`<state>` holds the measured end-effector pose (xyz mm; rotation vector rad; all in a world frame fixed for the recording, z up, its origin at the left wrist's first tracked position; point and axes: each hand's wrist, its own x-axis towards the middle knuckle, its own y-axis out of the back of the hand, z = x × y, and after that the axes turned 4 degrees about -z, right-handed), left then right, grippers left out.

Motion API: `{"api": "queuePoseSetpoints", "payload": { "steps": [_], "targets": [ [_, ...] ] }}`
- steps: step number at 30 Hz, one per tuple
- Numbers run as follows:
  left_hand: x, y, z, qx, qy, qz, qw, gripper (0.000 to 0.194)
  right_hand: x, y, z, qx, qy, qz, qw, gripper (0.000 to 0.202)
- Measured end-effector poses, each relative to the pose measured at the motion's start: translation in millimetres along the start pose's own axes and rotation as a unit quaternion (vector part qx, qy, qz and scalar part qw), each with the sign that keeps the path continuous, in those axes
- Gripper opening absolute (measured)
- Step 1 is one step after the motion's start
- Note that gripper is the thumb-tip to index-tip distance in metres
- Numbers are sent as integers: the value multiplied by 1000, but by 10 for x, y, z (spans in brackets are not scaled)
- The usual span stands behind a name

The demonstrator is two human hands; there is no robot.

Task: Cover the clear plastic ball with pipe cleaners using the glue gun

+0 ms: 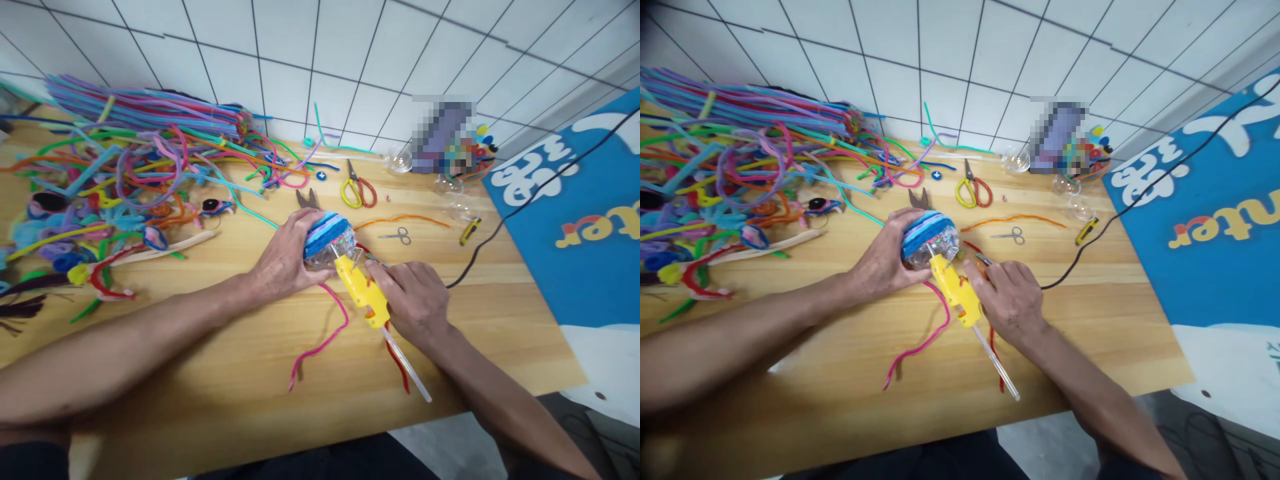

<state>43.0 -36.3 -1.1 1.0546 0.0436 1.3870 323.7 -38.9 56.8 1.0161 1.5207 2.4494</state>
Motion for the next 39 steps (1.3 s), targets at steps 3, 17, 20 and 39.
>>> {"api": "queuePoseSetpoints", "payload": {
  "steps": [3,17,20,39],
  "targets": [
    [1,3,10,2,-5,-2,1000,100,-5,27,-15,1,3,-6,1000,39],
    [-1,20,-21,-19,-5,0,1000,102,-97,-1,12,35,-42,-34,998,46],
    [-1,17,-22,-22,-11,0,1000,102,-113,-4,25,43,-32,-43,998,45],
    [-2,23,-49,-16,-26,-17,999,104,-123,-44,152,78,-29,-39,996,32]
  ]
}}
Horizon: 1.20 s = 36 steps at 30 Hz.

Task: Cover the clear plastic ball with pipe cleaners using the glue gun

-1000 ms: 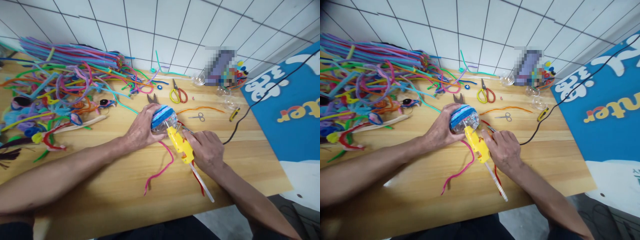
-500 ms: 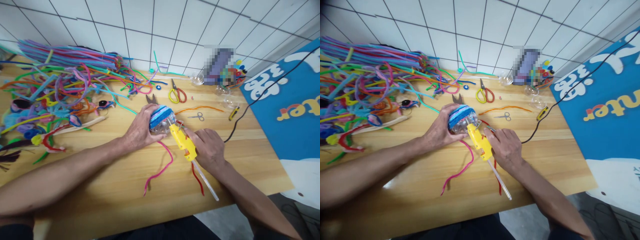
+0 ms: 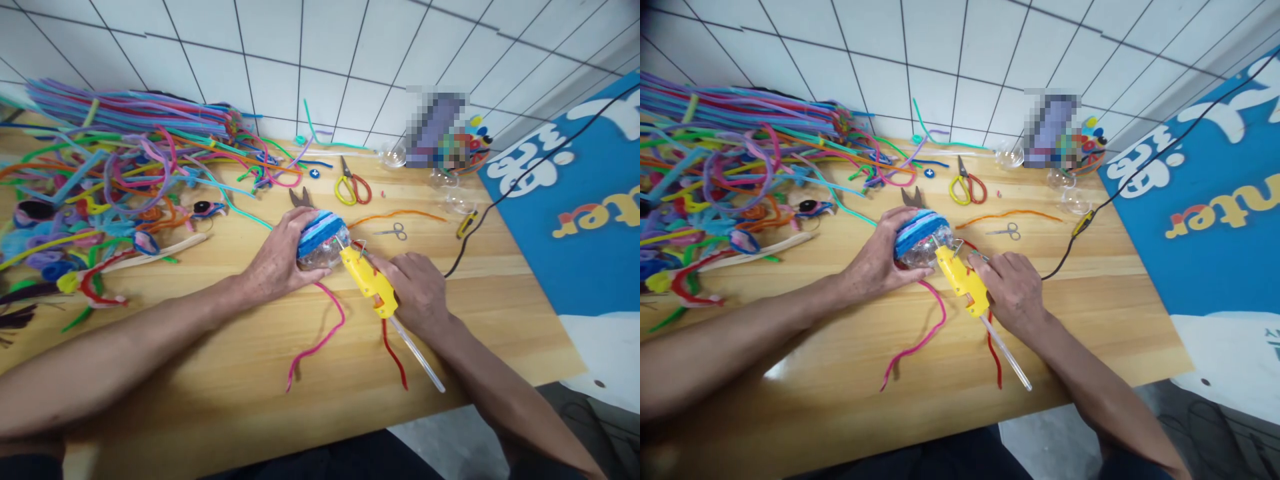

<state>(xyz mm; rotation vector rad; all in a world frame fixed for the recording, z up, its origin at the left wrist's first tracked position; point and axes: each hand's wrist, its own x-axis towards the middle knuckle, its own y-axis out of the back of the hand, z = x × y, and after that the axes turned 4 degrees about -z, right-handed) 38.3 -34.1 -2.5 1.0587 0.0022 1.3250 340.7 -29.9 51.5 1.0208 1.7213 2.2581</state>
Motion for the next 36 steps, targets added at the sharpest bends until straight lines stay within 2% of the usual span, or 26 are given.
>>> {"api": "queuePoseSetpoints", "payload": {
  "steps": [22,29,36],
  "targets": [
    [4,4,-24,-13,-30,9,999,103,28,-9,11,42,28,5,999,33],
    [4,8,-29,-18,-28,4,999,102,37,16,2,59,7,3,998,41],
    [7,8,-19,-20,-30,6,999,101,33,34,10,48,12,-10,999,40]
  ]
}}
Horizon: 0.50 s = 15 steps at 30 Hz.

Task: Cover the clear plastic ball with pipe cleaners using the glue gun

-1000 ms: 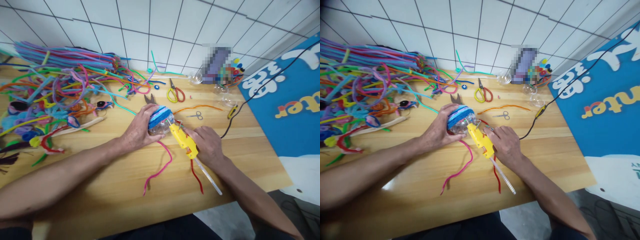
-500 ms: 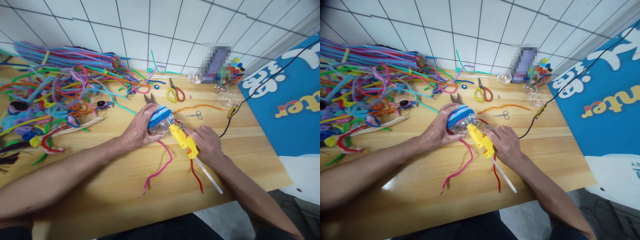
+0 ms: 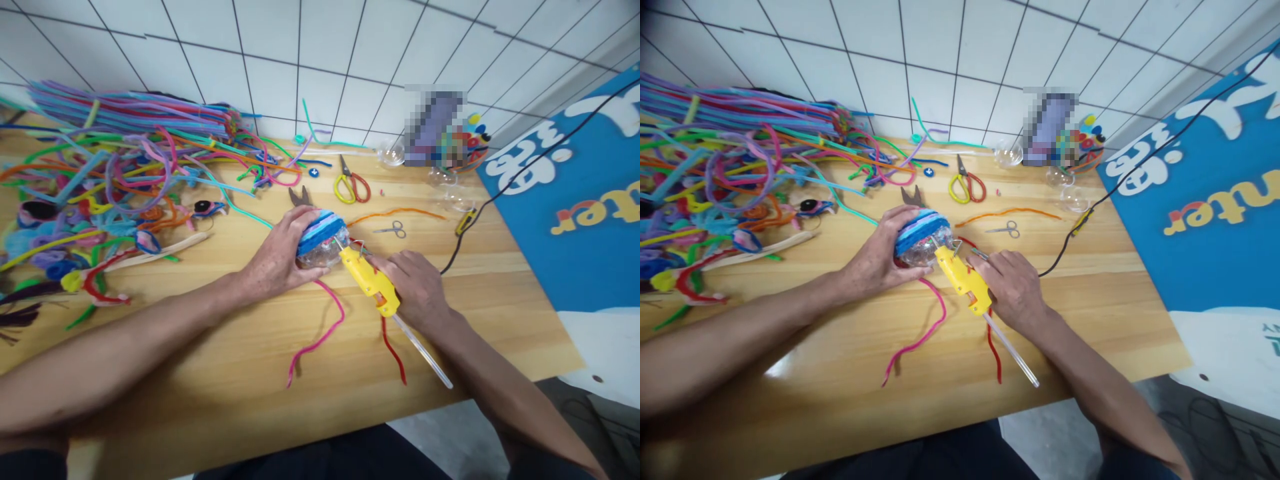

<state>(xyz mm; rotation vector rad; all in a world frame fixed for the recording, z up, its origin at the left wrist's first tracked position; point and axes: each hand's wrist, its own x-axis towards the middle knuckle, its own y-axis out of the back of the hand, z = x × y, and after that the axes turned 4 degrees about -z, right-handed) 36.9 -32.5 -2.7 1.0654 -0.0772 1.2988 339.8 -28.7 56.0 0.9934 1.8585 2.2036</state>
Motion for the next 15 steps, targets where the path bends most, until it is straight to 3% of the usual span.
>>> {"api": "queuePoseSetpoints", "payload": {
  "steps": [8,15],
  "targets": [
    [1,12,-2,9,-7,-9,1000,103,-20,-9,22,22,7,-6,1000,46],
    [5,11,1,13,-4,-12,1000,104,-24,-24,34,24,7,-5,1000,39]
  ]
}}
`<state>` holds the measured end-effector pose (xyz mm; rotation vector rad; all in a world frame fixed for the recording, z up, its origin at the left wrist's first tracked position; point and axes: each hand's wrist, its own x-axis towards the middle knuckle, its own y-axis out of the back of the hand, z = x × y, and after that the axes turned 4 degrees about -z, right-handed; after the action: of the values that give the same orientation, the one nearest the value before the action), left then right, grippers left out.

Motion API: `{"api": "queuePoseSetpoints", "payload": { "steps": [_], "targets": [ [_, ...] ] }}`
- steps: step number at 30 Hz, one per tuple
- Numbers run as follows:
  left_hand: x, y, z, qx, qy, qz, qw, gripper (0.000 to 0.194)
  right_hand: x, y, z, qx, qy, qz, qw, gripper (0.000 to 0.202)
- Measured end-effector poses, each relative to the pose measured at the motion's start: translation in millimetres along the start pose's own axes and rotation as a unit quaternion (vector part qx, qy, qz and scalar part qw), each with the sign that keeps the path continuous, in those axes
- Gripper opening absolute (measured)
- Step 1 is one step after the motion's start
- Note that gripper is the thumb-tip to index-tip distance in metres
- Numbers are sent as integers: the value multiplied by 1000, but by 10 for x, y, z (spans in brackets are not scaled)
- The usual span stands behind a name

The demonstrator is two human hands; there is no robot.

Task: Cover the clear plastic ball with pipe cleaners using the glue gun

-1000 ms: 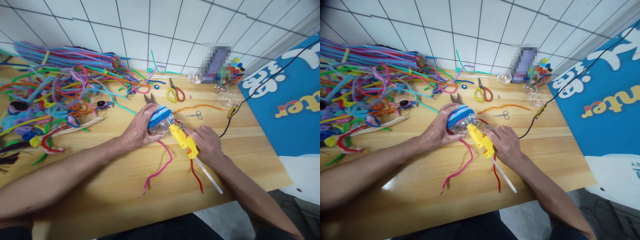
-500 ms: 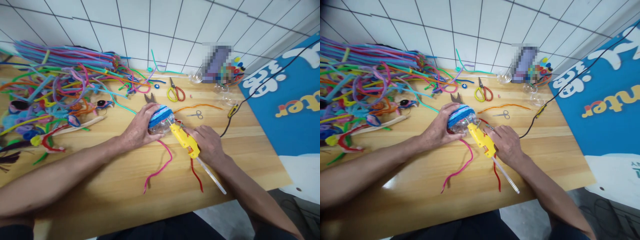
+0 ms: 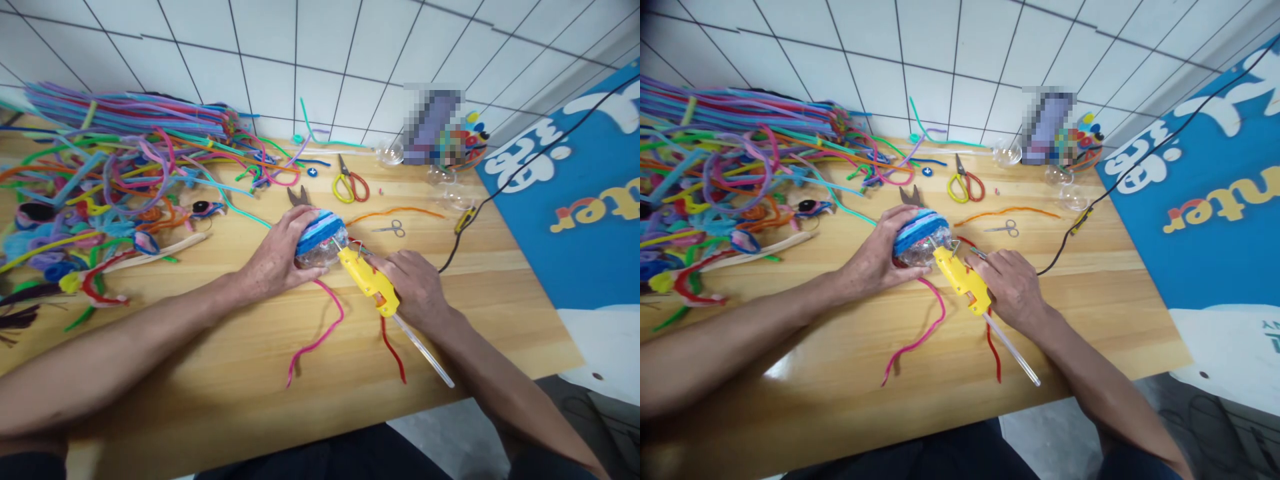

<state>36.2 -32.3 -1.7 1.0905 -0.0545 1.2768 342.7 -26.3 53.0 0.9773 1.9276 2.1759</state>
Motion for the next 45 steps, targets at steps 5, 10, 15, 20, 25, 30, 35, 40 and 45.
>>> {"api": "queuePoseSetpoints", "payload": {
  "steps": [5,10,15,20,25,30,35,40,45],
  "targets": [
    [4,-9,21,9,4,-12,1000,101,13,-10,-127,3,14,-10,1000,29],
    [0,8,-19,-21,25,3,999,108,-6,73,-126,3,2,35,999,38],
    [5,2,-40,-11,24,9,1000,107,-11,47,0,-13,-4,56,998,39],
    [20,-1,-8,9,15,4,1000,107,-11,-34,-27,2,-9,34,999,35],
    [27,-4,10,12,5,7,1000,102,-12,-26,-68,11,-7,30,999,32],
    [3,-11,-30,1,27,5,1000,106,-49,-31,-33,0,-19,24,1000,44],
    [4,-9,-43,-1,9,11,1000,105,-38,-66,-63,6,-21,19,1000,37],
    [10,-17,-31,-11,4,20,1000,101,-17,-57,-71,20,-6,38,999,39],
    [14,-17,-23,-2,17,12,1000,102,-18,-61,-77,23,-6,20,1000,35]
  ]
}}
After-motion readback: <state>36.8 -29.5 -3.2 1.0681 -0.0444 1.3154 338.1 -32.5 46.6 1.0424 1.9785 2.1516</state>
